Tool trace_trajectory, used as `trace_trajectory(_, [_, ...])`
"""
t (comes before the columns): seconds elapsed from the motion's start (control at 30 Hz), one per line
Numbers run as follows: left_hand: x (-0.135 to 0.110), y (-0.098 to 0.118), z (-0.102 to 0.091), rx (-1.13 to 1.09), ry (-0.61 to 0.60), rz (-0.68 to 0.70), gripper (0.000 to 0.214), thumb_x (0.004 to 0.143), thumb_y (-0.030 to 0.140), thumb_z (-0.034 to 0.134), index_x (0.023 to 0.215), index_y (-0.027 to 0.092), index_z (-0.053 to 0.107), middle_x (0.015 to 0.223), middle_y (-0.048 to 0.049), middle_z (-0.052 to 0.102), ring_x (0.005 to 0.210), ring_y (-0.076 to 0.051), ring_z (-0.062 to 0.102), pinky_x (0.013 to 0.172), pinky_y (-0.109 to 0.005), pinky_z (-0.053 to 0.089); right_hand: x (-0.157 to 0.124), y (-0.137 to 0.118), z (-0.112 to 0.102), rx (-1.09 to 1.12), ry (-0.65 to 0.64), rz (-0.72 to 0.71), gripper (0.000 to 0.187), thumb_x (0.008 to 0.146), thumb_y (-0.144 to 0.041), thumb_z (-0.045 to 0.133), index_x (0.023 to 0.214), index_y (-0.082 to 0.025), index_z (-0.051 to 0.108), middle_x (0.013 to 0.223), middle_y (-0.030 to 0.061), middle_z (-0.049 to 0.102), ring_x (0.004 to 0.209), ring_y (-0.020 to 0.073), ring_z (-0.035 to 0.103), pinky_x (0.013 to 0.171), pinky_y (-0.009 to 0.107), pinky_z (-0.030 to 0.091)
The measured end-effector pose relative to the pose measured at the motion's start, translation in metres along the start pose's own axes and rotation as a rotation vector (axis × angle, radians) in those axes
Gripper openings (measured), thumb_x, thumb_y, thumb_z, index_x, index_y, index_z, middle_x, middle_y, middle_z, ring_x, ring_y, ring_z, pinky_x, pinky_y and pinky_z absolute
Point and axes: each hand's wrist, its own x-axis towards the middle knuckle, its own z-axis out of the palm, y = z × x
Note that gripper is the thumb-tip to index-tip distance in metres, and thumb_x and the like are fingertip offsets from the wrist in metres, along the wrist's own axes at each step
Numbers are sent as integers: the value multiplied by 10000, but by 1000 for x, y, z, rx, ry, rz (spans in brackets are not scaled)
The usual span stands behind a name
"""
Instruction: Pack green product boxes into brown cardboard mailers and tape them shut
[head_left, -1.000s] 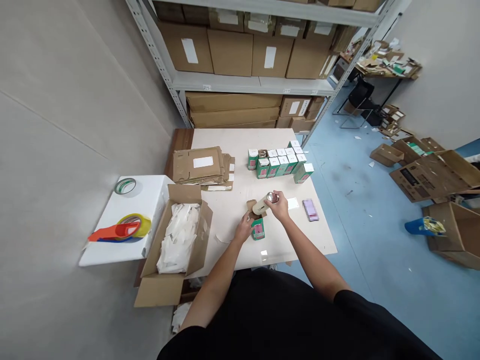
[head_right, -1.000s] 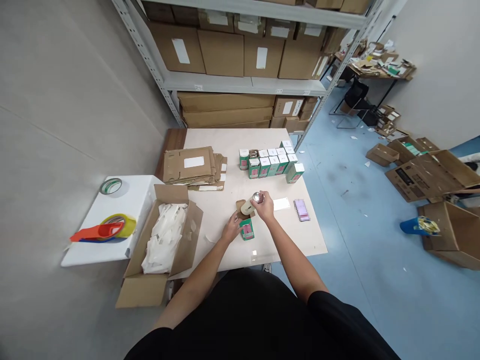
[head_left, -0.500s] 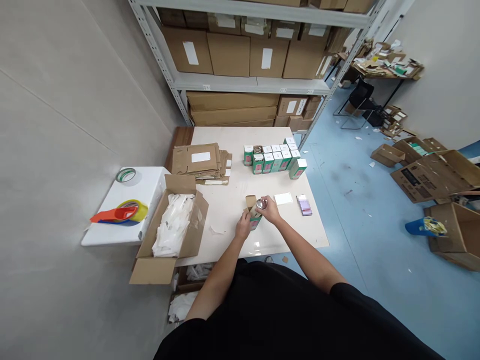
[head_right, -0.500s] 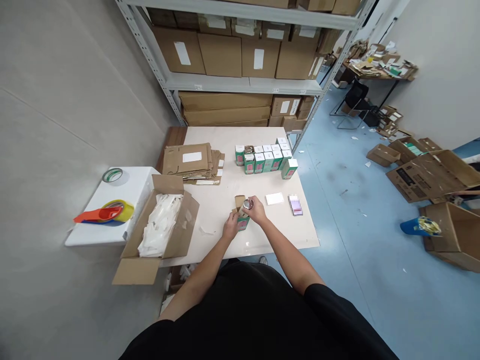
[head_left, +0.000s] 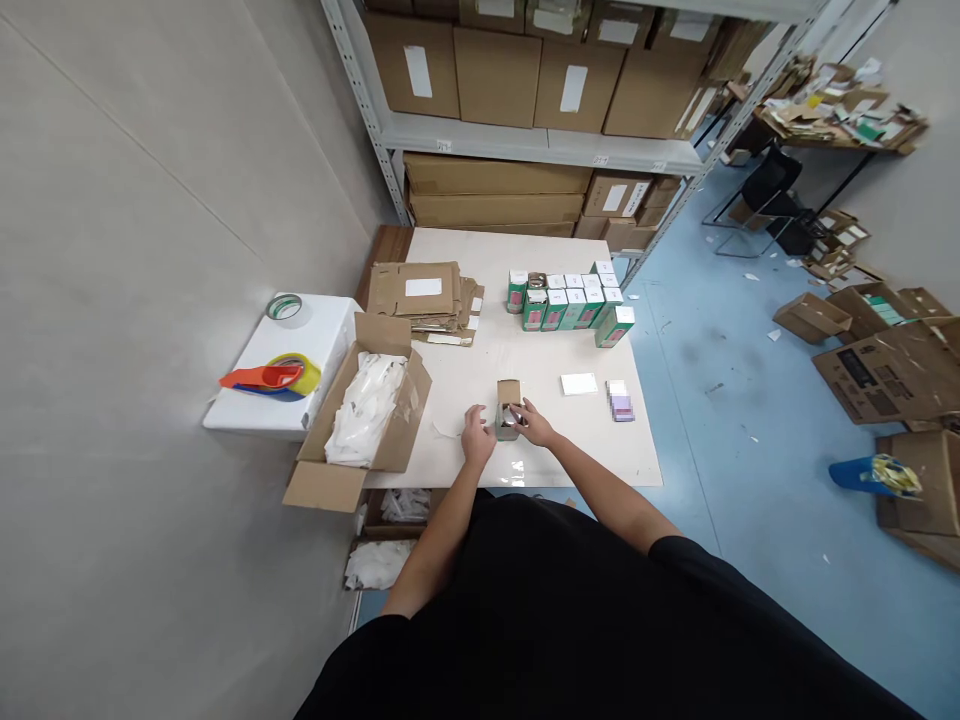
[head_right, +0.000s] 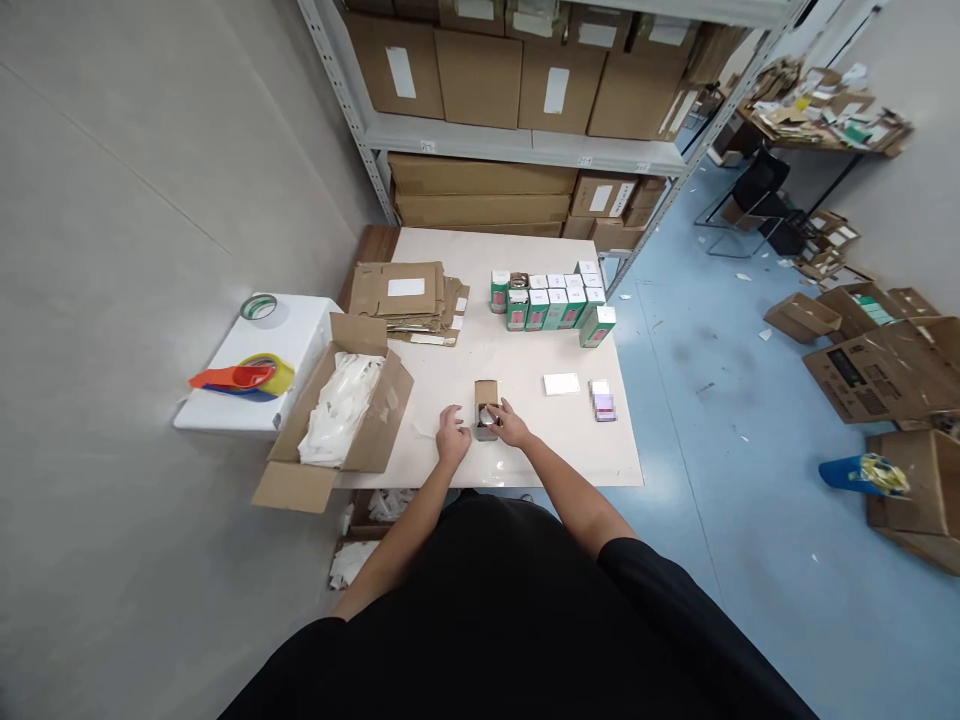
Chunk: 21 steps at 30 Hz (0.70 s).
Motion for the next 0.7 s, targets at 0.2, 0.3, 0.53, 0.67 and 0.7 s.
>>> trace_trajectory(0.2, [40, -5, -3, -352, -346, -347, 337, 863, 373, 688, 1143, 185, 684, 1061, -99, 736, 819, -198, 737, 789, -352, 590, -1, -8, -5, 84, 206, 207, 1023, 702, -335, 862, 1594, -235, 371, 1605, 170, 428, 1484, 333, 435, 1179, 486, 419])
trace_trajectory(0.3, [50, -2, 4, -340, -415, -240, 479, 714, 384, 846, 1124, 176, 709, 1044, -96, 750, 901, -217, 726, 871, -370, 582, -9, -8, -9, 142, 256, 308, 960, 679, -339, 875, 1523, -217, 434, 1390, 157, 636, 1229, 311, 664, 1055, 479, 522])
trace_trajectory(0.53, [49, 4, 14, -282, -415, -231, 475, 758, 214, 735, 1230, 194, 684, 1250, -113, 702, 1052, -227, 700, 934, -375, 570, -28, -11, -10, 235, 161, 158, 478, 769, -271, 784, 1227, -321, 653, 1221, 16, 724, 900, 222, 742, 887, 419, 590])
trace_trajectory(0.67, [46, 8, 7, -275, -380, -132, 505, 719, 115, 670, 1213, 226, 671, 1248, -71, 691, 1171, -229, 655, 979, -355, 546, -30, -20, -3, 190, 94, 149, 506, 756, -256, 785, 1244, -315, 668, 1178, 22, 738, 922, 256, 739, 845, 414, 597])
trace_trajectory(0.7, [44, 8, 5, -272, -373, -102, 502, 710, 102, 653, 1194, 232, 670, 1242, -58, 688, 1170, -223, 652, 989, -355, 542, -31, -22, -2, 193, 102, 151, 522, 755, -258, 784, 1259, -303, 655, 1200, 31, 732, 927, 254, 738, 840, 404, 596])
